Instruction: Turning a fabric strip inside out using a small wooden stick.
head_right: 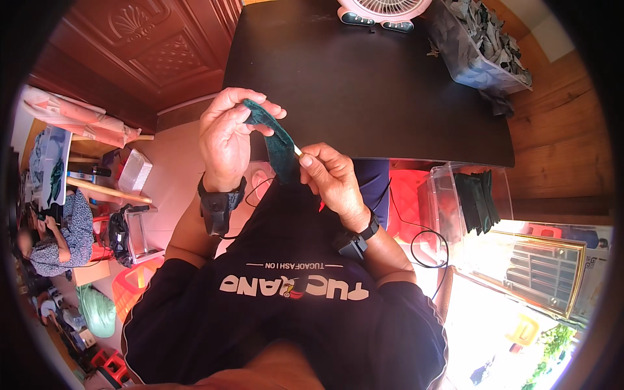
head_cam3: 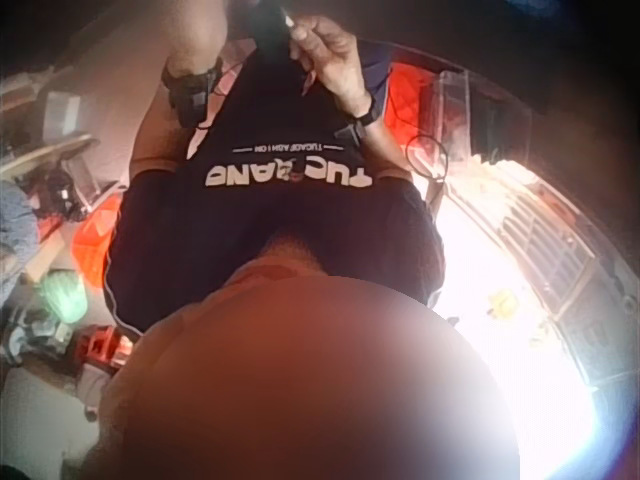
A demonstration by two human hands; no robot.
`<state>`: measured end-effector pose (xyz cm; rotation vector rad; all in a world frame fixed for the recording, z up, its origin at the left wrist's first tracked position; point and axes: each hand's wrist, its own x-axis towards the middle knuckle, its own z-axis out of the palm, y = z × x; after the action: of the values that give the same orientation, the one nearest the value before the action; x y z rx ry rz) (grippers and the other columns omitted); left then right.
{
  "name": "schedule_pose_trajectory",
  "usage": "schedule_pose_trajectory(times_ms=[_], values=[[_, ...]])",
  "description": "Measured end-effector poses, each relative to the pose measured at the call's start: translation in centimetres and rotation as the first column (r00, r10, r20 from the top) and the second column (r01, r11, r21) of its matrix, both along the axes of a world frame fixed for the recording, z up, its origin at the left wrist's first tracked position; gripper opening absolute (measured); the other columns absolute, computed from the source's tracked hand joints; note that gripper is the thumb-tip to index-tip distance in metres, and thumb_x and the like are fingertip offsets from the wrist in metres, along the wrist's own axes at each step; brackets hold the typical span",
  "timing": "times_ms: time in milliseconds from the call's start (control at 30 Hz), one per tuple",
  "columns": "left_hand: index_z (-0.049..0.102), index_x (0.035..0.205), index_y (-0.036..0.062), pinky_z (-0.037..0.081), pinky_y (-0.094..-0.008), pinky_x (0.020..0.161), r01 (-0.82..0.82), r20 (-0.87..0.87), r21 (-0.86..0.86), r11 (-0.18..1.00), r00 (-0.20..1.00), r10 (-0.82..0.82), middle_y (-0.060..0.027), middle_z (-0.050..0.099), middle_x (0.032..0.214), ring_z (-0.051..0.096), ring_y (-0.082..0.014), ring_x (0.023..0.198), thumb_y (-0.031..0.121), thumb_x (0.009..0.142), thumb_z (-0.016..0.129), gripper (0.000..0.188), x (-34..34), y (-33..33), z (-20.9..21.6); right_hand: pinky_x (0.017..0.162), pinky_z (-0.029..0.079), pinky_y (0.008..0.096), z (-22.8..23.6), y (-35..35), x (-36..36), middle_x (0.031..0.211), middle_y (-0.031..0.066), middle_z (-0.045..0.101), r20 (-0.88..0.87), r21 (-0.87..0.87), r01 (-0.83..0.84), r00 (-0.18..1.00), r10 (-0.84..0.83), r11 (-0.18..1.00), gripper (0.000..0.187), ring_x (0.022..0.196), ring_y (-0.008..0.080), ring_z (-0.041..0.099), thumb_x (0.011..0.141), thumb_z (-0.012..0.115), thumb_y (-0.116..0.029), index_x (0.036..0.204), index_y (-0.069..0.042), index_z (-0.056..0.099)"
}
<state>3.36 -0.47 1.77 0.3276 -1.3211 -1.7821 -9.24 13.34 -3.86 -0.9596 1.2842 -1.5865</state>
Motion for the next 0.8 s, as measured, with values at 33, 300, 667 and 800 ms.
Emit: schedule_pose_trajectory(times_ms=[33, 300, 667, 800], values=[[0.058, 0.099, -0.0042, 0.054, -0.0296, 0.067, 0.001, 0.000, 0.000, 1.000, 1.000, -0.001, -0.0172, 0.066, 0.088, 0.067, -0.0243, 0.082, 0.008, 0.090, 0.039, 0.025, -0.1, 0.1, 0.0, 0.043, 0.032, 0.0173, 0.1, 0.0, 0.1, 0.064, -0.0022, 0.055, 0.020, 0.014, -0.008, 1.000, 0.008, 1.000, 0.018, 0.049, 0.0017, 0.041, 0.096, 0.055, -0.022, 0.096, -0.004, 0.060], [0.059, 0.093, -0.0057, 0.053, -0.0263, 0.065, -0.113, -0.006, -0.024, 0.993, 0.994, 0.112, -0.0102, 0.062, 0.079, 0.065, -0.0168, 0.074, 0.002, 0.087, 0.043, 0.019, -0.5, 1.1, -0.3, 0.043, 0.029, 0.0167, 0.0, 0.1, 0.7, 0.062, -0.0035, 0.051, 0.100, -0.001, -0.027, 0.995, 0.027, 1.000, 0.018, 0.049, 0.0014, 0.038, 0.096, 0.055, -0.022, 0.096, -0.005, 0.060], [0.058, 0.085, -0.0060, 0.053, -0.0276, 0.065, -0.036, 0.052, -0.038, 0.999, 0.998, 0.038, -0.0110, 0.062, 0.077, 0.065, -0.0176, 0.074, 0.004, 0.085, 0.043, 0.019, -1.0, 1.0, -0.6, 0.050, 0.036, 0.0168, -0.7, 0.0, 1.0, 0.069, -0.0025, 0.058, -0.017, -0.080, 0.162, 0.986, -0.164, 0.984, 0.011, 0.056, 0.0013, 0.044, 0.092, 0.061, -0.014, 0.096, -0.004, 0.062], [0.057, 0.087, -0.0058, 0.054, -0.0307, 0.071, 0.000, -0.074, 0.046, 0.999, 0.997, 0.003, -0.0123, 0.063, 0.080, 0.066, -0.0207, 0.080, 0.006, 0.086, 0.043, 0.018, -0.7, 0.6, -0.5, 0.054, 0.039, 0.0168, -0.4, -0.4, 0.5, 0.073, -0.0025, 0.059, 0.003, -0.078, 0.180, 0.984, -0.181, 0.981, 0.012, 0.060, 0.0020, 0.047, 0.089, 0.065, -0.010, 0.098, -0.003, 0.063]])
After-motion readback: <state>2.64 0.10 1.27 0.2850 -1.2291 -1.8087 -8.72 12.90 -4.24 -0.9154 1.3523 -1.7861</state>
